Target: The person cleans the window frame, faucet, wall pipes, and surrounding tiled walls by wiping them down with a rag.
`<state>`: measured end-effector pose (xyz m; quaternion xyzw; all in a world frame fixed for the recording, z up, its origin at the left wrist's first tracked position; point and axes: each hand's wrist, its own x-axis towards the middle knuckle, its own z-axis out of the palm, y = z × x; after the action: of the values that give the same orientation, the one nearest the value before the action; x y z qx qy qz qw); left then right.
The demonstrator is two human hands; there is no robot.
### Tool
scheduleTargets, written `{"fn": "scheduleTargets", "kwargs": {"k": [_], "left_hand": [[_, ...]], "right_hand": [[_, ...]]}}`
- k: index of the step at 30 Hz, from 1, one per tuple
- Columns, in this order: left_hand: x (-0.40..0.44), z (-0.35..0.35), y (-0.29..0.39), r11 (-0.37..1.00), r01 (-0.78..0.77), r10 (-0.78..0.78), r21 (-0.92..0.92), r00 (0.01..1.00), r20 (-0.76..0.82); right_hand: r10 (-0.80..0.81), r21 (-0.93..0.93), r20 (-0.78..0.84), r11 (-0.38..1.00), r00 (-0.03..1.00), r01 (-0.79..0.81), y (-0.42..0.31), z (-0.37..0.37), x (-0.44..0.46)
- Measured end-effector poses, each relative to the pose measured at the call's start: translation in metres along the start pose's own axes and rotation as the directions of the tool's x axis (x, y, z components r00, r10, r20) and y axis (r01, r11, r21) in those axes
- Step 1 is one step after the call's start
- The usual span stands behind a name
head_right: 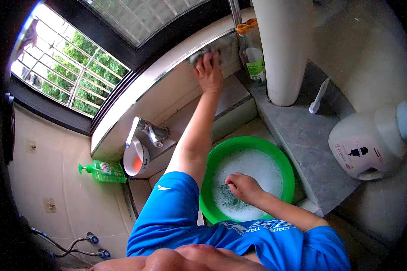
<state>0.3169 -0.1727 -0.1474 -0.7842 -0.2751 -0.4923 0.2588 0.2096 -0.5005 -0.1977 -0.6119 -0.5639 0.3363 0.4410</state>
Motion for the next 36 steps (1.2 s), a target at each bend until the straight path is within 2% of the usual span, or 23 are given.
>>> {"fn": "scheduleTargets", "kwargs": {"k": [1,2,4,5,7,11,13,17,19,20,23,27,29,30,31,33,34,35,36], "left_hand": [[-0.015,-0.002,0.001,0.998,-0.048,0.052,-0.034,0.991,0.124],[-0.029,-0.004,0.004,0.998,-0.047,0.051,-0.033,0.991,0.12],[-0.047,-0.009,0.012,0.979,0.041,0.04,-0.2,0.922,0.385],[-0.05,-0.006,0.012,0.979,0.046,0.036,-0.2,0.922,0.386],[-0.051,-0.011,0.009,0.966,0.104,0.074,-0.235,0.764,0.641],[-0.054,-0.021,0.0,0.94,0.175,0.063,-0.294,0.756,0.651],[-0.053,-0.043,-0.006,0.934,0.272,-0.037,-0.232,0.718,0.695],[-0.068,-0.056,-0.042,0.929,0.333,-0.122,-0.16,0.685,0.718],[-0.077,-0.062,-0.064,0.9,0.425,-0.235,-0.092,0.653,0.72],[-0.082,-0.068,-0.071,0.931,0.356,-0.211,-0.078,0.7,0.682],[-0.1,-0.065,-0.091,0.946,0.325,-0.24,0.0,0.696,0.676],[-0.1,-0.095,-0.102,0.923,0.38,-0.334,0.065,0.702,0.629],[-0.096,-0.113,-0.106,0.938,0.316,-0.31,0.14,0.591,0.745],[-0.096,-0.12,-0.106,0.959,0.225,-0.276,0.172,0.595,0.755],[-0.097,-0.127,-0.105,0.959,0.22,-0.276,0.177,0.596,0.754],[-0.096,-0.149,-0.095,0.819,0.574,-0.232,0.007,0.32,0.919],[-0.098,-0.164,-0.091,0.463,0.873,-0.121,-0.154,0.234,0.965],[-0.103,-0.18,-0.085,-0.016,0.978,0.021,-0.207,0.208,0.978],[-0.1,-0.203,-0.073,-0.31,0.929,0.068,-0.202,0.234,0.97]], "right_hand": [[-0.013,-0.005,0.005,1.0,1.0,0.013,0.0,0.001,0.0],[-0.029,-0.012,0.009,1.0,1.0,0.029,0.0,0.0,0.001],[-0.017,-0.024,0.025,1.0,1.0,0.018,-0.001,-0.001,0.001],[-0.002,-0.033,0.044,0.999,0.999,0.004,-0.002,-0.002,0.0],[0.012,-0.017,0.041,1.0,0.999,-0.011,-0.001,-0.001,-0.001],[0.017,-0.038,0.036,0.999,0.999,-0.016,-0.003,-0.005,0.001],[0.005,-0.06,0.023,0.998,1.0,-0.004,0.001,-0.003,0.001],[-0.022,-0.102,0.015,0.995,1.0,0.023,0.0,-0.005,0.001],[-0.04,-0.093,0.013,0.995,0.999,0.041,-0.001,-0.005,0.001],[-0.052,-0.086,0.007,0.995,0.999,0.052,-0.002,-0.005,0.001],[-0.101,-0.094,-0.015,0.991,0.995,0.099,-0.001,-0.005,0.002],[-0.106,-0.09,-0.039,0.991,0.994,0.102,0.001,-0.007,0.002],[-0.1,-0.094,-0.03,0.991,0.995,0.096,0.0,-0.008,0.002],[-0.103,-0.088,-0.032,0.991,0.994,0.1,0.0,-0.007,0.003],[-0.106,-0.09,-0.036,0.991,0.994,0.102,0.001,-0.006,0.003],[-0.114,-0.084,-0.035,0.99,0.993,0.111,0.0,-0.007,0.004],[-0.127,-0.103,-0.074,0.988,0.989,0.119,-0.002,-0.009,0.005],[-0.137,-0.122,-0.109,0.985,0.985,0.123,-0.003,-0.01,0.006],[-0.076,-0.101,-0.119,0.993,0.99,0.064,-0.001,-0.009,0.008]]}}
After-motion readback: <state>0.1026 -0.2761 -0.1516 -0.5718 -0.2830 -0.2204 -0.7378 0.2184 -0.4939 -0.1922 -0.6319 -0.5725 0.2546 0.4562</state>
